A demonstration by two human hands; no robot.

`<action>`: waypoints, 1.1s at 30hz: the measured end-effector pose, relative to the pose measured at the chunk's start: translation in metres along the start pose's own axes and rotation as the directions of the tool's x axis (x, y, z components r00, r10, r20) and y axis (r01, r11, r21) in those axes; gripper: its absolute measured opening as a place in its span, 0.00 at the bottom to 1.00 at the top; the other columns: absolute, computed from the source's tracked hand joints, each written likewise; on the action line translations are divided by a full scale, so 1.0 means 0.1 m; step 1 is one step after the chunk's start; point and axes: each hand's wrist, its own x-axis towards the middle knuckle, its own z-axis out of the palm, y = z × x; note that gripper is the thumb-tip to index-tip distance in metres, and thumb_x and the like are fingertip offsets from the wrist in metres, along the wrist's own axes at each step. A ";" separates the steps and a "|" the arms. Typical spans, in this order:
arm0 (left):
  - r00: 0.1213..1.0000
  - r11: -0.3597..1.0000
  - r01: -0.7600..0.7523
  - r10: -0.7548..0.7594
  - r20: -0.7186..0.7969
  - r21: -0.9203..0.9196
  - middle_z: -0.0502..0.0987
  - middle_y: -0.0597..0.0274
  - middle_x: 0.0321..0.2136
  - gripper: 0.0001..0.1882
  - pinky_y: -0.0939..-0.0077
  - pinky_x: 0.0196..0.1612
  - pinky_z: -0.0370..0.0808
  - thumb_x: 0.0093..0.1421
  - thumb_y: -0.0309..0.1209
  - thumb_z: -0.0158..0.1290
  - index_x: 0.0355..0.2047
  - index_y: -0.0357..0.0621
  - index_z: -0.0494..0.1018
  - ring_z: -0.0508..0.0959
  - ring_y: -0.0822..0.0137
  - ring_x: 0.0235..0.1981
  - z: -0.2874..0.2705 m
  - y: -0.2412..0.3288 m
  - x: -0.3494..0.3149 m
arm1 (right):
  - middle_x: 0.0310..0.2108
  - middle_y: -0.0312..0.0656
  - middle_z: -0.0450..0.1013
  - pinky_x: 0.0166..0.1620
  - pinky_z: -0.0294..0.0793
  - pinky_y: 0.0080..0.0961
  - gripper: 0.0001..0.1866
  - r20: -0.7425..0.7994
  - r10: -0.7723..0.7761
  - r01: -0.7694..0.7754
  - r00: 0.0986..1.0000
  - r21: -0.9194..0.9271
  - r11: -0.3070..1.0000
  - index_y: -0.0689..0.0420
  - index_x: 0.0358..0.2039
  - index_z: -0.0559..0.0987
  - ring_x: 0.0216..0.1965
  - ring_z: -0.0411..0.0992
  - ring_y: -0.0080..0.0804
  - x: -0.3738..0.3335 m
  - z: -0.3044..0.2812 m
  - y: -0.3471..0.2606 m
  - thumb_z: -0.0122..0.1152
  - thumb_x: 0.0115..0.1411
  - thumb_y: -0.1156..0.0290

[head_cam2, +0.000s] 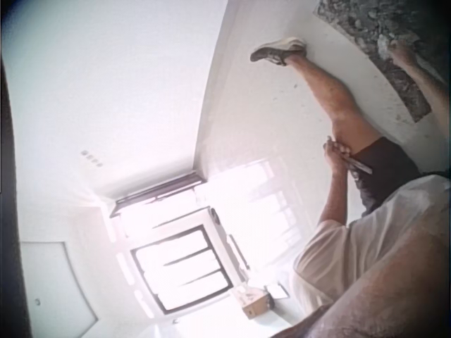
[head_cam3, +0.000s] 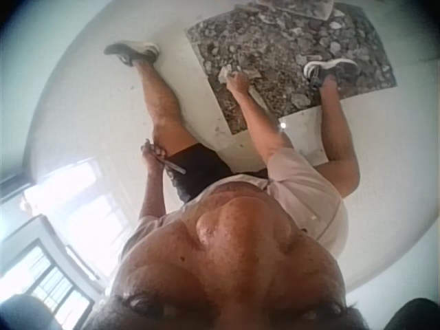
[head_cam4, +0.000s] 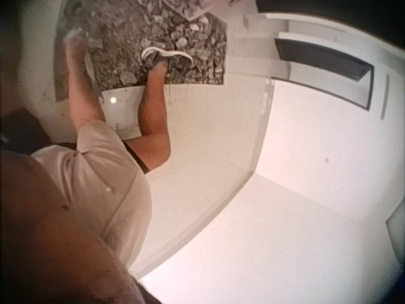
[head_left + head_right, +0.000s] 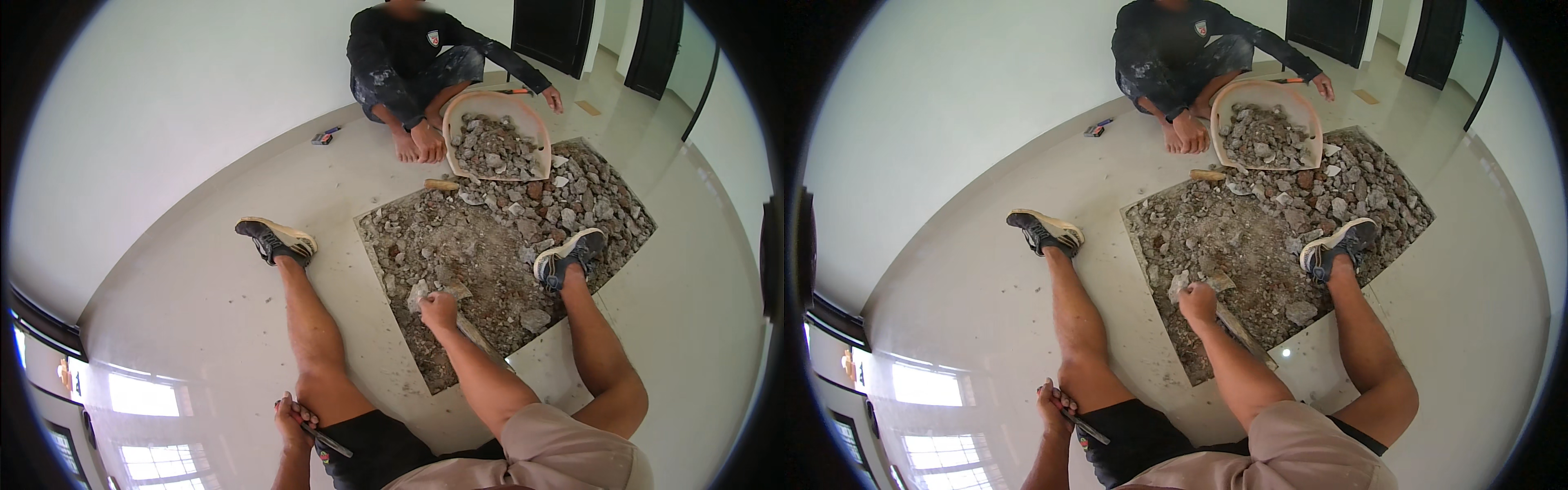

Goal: The person uses a hatchet to strike a chisel, chipping away at a rectangular section of concrete floor. They reposition the chisel within the hole while another person picks up the concrete rubble by hand and places it into a plastic container.

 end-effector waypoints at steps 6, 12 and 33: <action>1.000 1.000 -0.016 0.015 -0.014 -0.016 0.65 0.63 0.09 0.21 0.70 0.13 0.69 0.69 0.44 0.49 0.20 0.51 0.63 0.67 0.64 0.08 0.04 0.05 -0.03 | 0.27 0.51 0.79 0.30 0.77 0.42 0.16 0.217 0.186 -0.286 0.958 0.684 0.671 0.68 0.39 0.82 0.26 0.79 0.45 0.21 -0.69 -0.15 0.63 0.61 0.66; 1.000 1.000 -0.018 0.018 -0.002 -0.014 0.65 0.65 0.10 0.19 0.69 0.12 0.68 0.69 0.41 0.49 0.22 0.51 0.62 0.65 0.65 0.08 0.03 -0.03 -0.03 | 0.60 0.58 0.67 0.59 0.70 0.50 0.33 -0.008 0.054 -0.054 0.998 -0.307 0.950 0.65 0.64 0.68 0.60 0.69 0.51 -0.24 -1.26 0.23 0.61 0.66 0.57; 0.995 0.995 -0.068 0.073 0.073 -0.067 0.66 0.60 0.20 0.28 0.54 0.47 0.76 0.69 0.57 0.49 0.26 0.43 0.67 0.69 0.59 0.26 1.15 0.39 -0.36 | 0.30 0.49 0.76 0.34 0.78 0.40 0.15 0.141 0.015 -0.045 0.990 0.217 0.975 0.63 0.44 0.73 0.30 0.77 0.45 -1.35 -2.02 -0.31 0.62 0.63 0.66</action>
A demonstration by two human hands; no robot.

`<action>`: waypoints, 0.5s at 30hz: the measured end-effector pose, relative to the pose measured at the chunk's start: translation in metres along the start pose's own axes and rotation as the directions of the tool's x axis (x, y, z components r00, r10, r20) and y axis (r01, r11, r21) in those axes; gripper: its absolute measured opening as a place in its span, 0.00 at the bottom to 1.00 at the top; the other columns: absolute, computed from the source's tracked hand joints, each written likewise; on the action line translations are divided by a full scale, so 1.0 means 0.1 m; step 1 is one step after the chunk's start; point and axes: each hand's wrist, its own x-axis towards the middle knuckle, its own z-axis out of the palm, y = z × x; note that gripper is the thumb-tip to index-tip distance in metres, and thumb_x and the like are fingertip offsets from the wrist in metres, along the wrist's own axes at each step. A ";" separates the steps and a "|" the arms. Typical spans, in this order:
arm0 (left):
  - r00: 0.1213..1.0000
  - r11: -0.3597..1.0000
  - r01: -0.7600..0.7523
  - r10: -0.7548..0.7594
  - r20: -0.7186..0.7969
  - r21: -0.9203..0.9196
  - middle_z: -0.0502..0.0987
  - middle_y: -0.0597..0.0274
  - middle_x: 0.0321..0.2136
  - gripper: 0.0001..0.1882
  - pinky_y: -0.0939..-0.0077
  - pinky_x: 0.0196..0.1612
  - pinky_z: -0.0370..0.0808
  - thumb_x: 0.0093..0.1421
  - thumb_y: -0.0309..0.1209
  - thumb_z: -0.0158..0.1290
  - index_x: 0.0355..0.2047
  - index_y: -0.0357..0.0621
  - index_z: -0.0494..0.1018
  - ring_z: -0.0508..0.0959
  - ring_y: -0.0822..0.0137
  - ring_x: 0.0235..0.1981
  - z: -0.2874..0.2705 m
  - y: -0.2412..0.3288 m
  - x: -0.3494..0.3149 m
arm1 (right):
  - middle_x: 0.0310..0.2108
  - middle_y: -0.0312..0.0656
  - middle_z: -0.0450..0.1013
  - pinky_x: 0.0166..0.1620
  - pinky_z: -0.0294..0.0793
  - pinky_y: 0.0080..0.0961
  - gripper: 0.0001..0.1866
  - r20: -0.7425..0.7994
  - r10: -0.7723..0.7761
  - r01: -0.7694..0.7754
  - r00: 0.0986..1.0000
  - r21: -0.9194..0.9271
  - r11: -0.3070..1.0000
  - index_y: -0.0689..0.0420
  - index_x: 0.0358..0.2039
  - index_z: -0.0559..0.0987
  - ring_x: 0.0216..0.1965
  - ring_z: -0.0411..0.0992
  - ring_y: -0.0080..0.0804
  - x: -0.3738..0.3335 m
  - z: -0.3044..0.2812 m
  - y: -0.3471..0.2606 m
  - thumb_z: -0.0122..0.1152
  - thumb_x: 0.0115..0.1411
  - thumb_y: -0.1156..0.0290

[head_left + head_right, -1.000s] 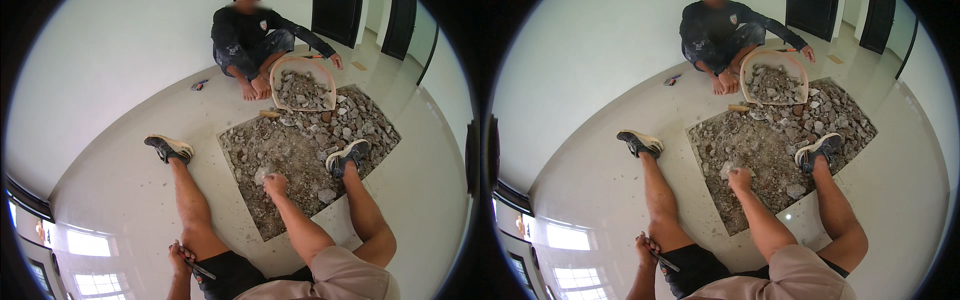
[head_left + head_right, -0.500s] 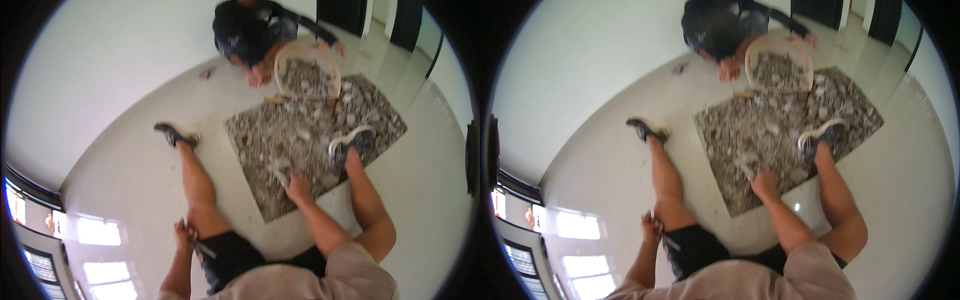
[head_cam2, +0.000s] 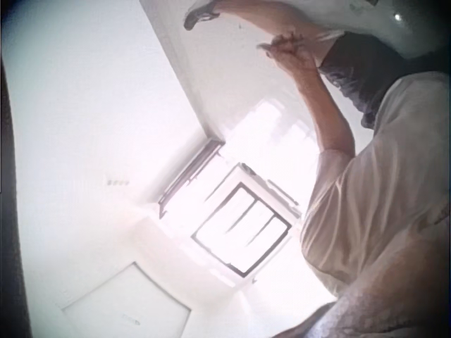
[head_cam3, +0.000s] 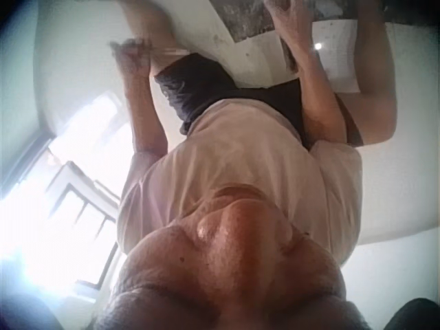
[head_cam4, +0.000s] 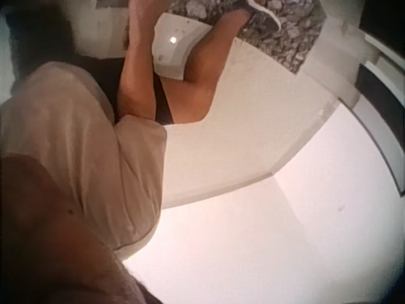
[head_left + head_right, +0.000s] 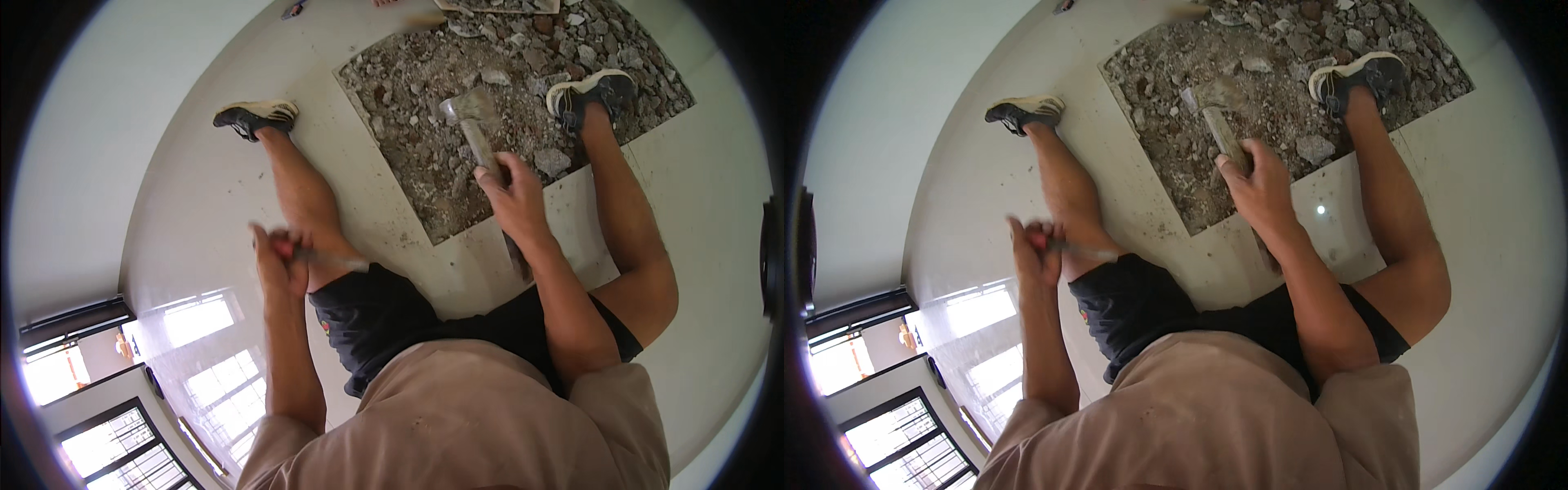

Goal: The person uses a hatchet to strike a chisel, chipping away at a rectangular section of concrete floor. They reposition the chisel within the hole while another person picks up the concrete rubble by hand and places it into a plastic container.

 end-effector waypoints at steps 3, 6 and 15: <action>0.949 0.989 -0.116 0.081 0.304 0.096 0.71 0.54 0.24 0.17 0.49 0.42 0.81 0.70 0.41 0.53 0.36 0.38 0.70 0.78 0.58 0.30 0.77 -0.13 0.03 | 0.25 0.41 0.73 0.28 0.76 0.33 0.11 0.314 0.106 -0.233 0.943 0.399 0.887 0.58 0.42 0.72 0.26 0.75 0.34 -0.28 -0.34 -0.11 0.61 0.63 0.68; 0.816 0.944 -0.301 0.181 0.549 0.135 0.72 0.57 0.22 0.12 0.63 0.33 0.80 0.65 0.34 0.58 0.33 0.37 0.71 0.77 0.64 0.24 1.34 -0.58 0.42 | 0.22 0.37 0.70 0.22 0.72 0.26 0.09 0.545 0.164 -0.462 0.822 0.470 0.752 0.55 0.38 0.70 0.17 0.70 0.27 -0.49 -0.45 -0.09 0.61 0.63 0.70; 0.679 0.444 -0.660 0.010 0.734 0.606 0.73 0.67 0.16 0.22 0.72 0.24 0.70 0.58 0.46 0.67 0.22 0.41 0.73 0.70 0.74 0.18 1.93 -1.42 1.00 | 0.19 0.36 0.66 0.14 0.65 0.25 0.12 0.354 0.306 -0.435 0.884 0.383 0.815 0.59 0.37 0.67 0.11 0.64 0.24 -0.51 -0.34 0.40 0.57 0.69 0.65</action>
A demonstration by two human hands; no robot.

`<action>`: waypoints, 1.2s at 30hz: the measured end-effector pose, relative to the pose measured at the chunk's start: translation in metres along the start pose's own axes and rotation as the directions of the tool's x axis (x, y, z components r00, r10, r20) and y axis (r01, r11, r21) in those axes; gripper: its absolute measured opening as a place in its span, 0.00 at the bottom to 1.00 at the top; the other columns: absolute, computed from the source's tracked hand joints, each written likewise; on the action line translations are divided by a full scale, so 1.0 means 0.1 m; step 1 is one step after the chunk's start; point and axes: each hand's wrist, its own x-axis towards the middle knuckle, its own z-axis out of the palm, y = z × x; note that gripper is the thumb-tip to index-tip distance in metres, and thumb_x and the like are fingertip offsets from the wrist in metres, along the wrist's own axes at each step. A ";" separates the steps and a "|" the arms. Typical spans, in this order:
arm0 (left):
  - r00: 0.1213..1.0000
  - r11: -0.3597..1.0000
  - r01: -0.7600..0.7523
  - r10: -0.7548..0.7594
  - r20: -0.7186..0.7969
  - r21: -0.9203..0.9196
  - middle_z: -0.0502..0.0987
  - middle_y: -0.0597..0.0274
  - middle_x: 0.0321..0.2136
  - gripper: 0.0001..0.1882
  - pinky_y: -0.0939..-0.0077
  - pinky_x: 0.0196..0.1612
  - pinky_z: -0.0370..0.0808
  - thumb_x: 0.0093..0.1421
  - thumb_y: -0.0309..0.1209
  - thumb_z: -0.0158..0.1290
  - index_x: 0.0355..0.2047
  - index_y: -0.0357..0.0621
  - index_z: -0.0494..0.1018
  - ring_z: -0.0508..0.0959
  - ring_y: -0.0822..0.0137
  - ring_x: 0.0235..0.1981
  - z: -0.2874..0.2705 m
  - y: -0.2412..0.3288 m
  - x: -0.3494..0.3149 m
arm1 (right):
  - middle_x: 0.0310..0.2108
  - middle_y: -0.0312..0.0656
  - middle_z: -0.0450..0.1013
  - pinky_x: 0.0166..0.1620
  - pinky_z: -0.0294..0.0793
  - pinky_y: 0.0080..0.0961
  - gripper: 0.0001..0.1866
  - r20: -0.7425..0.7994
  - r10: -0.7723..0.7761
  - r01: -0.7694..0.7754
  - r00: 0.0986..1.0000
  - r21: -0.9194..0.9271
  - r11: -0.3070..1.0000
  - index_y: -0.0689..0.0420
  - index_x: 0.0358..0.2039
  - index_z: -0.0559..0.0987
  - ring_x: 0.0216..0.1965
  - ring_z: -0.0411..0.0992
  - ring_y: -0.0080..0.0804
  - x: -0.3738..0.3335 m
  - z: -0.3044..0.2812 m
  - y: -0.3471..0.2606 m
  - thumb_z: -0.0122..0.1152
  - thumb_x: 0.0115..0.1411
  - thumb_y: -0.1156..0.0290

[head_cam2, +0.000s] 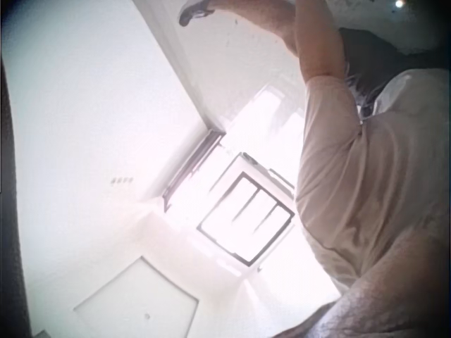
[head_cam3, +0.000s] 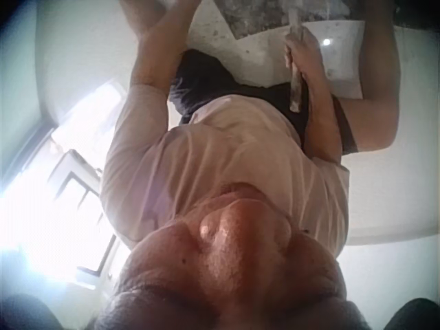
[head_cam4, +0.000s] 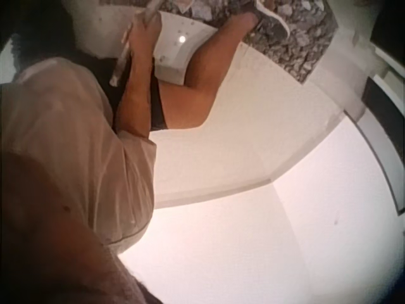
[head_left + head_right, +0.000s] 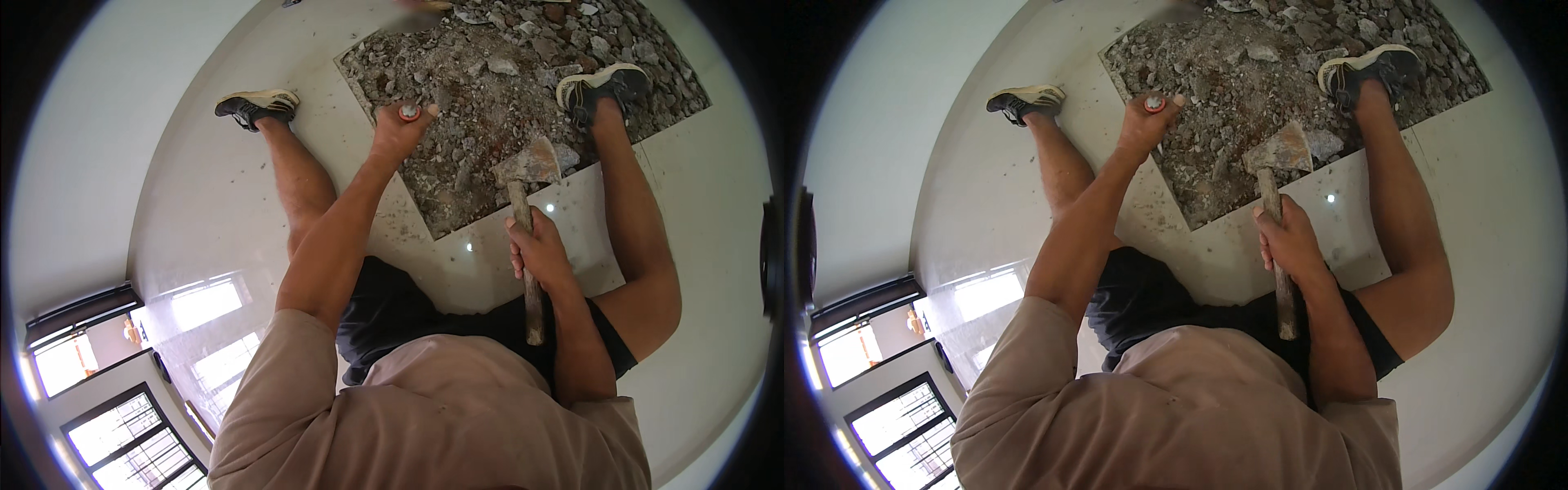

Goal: The person uses a hatchet to strike a chisel, chipping away at a rectangular section of concrete floor. They reposition the chisel within the hole while another person picks up the concrete rubble by hand and places it into a plastic container.

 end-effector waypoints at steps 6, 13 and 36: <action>0.992 0.995 0.085 -0.089 0.094 0.043 0.75 0.69 0.21 0.16 0.73 0.28 0.71 0.58 0.40 0.69 0.26 0.44 0.75 0.73 0.76 0.23 0.03 -0.13 -0.05 | 0.17 0.35 0.65 0.14 0.62 0.25 0.12 -0.021 -0.058 0.056 0.998 -0.091 0.994 0.61 0.38 0.67 0.11 0.63 0.22 0.02 0.05 -0.14 0.54 0.71 0.64; 0.941 0.951 0.273 -0.232 0.246 -0.148 0.73 0.70 0.19 0.14 0.73 0.26 0.68 0.57 0.38 0.69 0.27 0.45 0.76 0.72 0.75 0.20 0.01 -0.16 -0.04 | 0.17 0.39 0.66 0.19 0.65 0.30 0.12 -0.008 -0.287 0.280 0.958 -0.195 0.940 0.63 0.41 0.67 0.15 0.67 0.26 0.09 0.29 -0.47 0.48 0.73 0.66; 0.983 0.916 0.180 -0.156 0.093 -0.359 0.74 0.74 0.22 0.12 0.76 0.28 0.69 0.55 0.34 0.68 0.24 0.45 0.75 0.70 0.78 0.24 0.01 -0.31 -0.18 | 0.18 0.60 0.71 0.24 0.70 0.53 0.14 0.158 -0.764 0.643 0.625 -0.660 0.389 0.65 0.35 0.66 0.22 0.73 0.65 0.77 0.85 -0.83 0.53 0.70 0.66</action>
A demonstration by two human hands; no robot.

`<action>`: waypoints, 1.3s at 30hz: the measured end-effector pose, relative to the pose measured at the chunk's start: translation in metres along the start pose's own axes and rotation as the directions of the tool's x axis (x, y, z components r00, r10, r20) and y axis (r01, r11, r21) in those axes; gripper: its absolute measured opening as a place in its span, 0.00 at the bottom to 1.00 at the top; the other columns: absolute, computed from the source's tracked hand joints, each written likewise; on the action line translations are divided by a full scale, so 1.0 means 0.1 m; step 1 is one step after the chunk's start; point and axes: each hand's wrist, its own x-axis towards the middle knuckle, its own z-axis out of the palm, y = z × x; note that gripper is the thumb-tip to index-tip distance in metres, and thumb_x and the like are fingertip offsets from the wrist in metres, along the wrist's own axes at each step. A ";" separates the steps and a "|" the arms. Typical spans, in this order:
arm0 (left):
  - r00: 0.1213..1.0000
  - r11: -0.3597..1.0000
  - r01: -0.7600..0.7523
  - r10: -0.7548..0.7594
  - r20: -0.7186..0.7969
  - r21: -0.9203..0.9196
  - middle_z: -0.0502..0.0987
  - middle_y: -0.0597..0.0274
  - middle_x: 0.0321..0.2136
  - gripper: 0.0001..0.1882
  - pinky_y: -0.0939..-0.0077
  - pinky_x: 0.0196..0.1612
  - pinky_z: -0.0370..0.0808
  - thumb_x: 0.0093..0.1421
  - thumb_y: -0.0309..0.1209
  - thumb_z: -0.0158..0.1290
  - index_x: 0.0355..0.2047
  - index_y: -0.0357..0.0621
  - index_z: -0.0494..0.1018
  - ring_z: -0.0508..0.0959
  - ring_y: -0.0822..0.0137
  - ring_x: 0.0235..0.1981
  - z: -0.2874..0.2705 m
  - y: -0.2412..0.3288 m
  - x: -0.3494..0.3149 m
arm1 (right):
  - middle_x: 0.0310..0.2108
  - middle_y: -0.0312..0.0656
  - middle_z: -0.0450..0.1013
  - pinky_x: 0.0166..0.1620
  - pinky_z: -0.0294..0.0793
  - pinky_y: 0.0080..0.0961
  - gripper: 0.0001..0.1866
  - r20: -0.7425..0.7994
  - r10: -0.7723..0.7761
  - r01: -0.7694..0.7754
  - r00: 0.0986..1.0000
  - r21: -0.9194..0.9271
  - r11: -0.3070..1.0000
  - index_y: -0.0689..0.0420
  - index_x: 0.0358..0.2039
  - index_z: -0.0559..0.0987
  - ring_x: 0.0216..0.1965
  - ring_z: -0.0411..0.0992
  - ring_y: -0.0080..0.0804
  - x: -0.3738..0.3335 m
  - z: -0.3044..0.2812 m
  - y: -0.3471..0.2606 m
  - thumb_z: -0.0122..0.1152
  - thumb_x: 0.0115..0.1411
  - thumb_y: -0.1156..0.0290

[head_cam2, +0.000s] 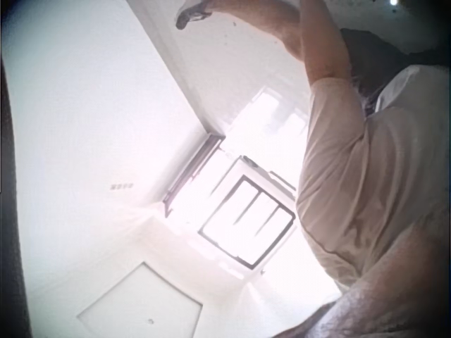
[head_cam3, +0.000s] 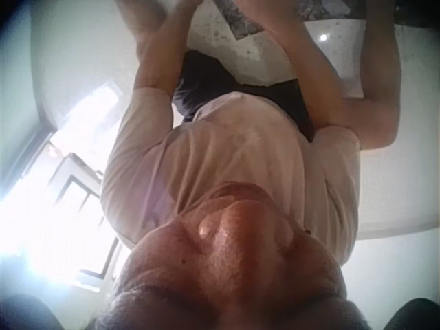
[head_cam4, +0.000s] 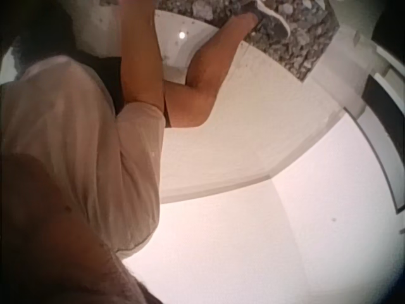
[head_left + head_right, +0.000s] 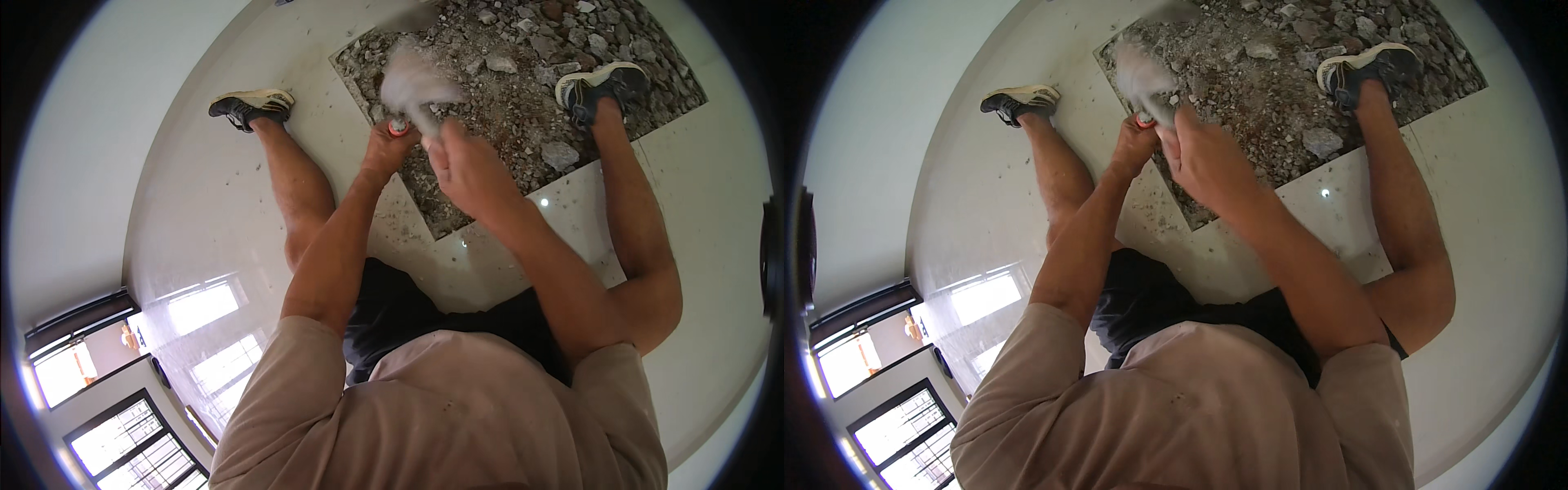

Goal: The person uses a hatchet to strike a chisel, chipping away at a rectangular section of concrete floor. They reposition the chisel within the hole while another person picks up the concrete rubble by hand and places it into a plastic container.

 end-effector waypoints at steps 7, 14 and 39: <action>0.991 0.988 -0.003 -0.018 -0.136 -0.152 0.75 0.70 0.22 0.10 0.74 0.28 0.68 0.55 0.29 0.66 0.22 0.47 0.74 0.70 0.75 0.22 -0.09 -0.03 0.00 | 0.23 0.64 0.72 0.29 0.71 0.55 0.15 0.007 0.338 -0.335 0.941 -0.128 0.934 0.65 0.35 0.67 0.28 0.75 0.67 -0.40 -0.19 0.15 0.54 0.70 0.65; 1.000 0.997 0.007 -0.007 -0.004 -0.080 0.70 0.71 0.18 0.15 0.74 0.26 0.64 0.57 0.31 0.66 0.21 0.47 0.70 0.67 0.74 0.19 0.09 0.37 -0.09 | 0.22 0.62 0.71 0.29 0.69 0.50 0.15 0.059 0.495 -0.498 0.867 0.070 0.864 0.66 0.34 0.68 0.25 0.71 0.68 -0.84 -0.28 0.12 0.54 0.71 0.65; 0.974 0.971 0.117 -0.153 0.165 0.207 0.73 0.69 0.18 0.16 0.73 0.26 0.65 0.57 0.34 0.67 0.21 0.44 0.72 0.69 0.76 0.21 0.40 0.25 -0.29 | 0.20 0.61 0.72 0.28 0.70 0.51 0.18 0.024 0.441 -0.441 0.897 0.069 0.895 0.66 0.33 0.70 0.25 0.73 0.67 -0.63 -0.42 0.04 0.56 0.70 0.62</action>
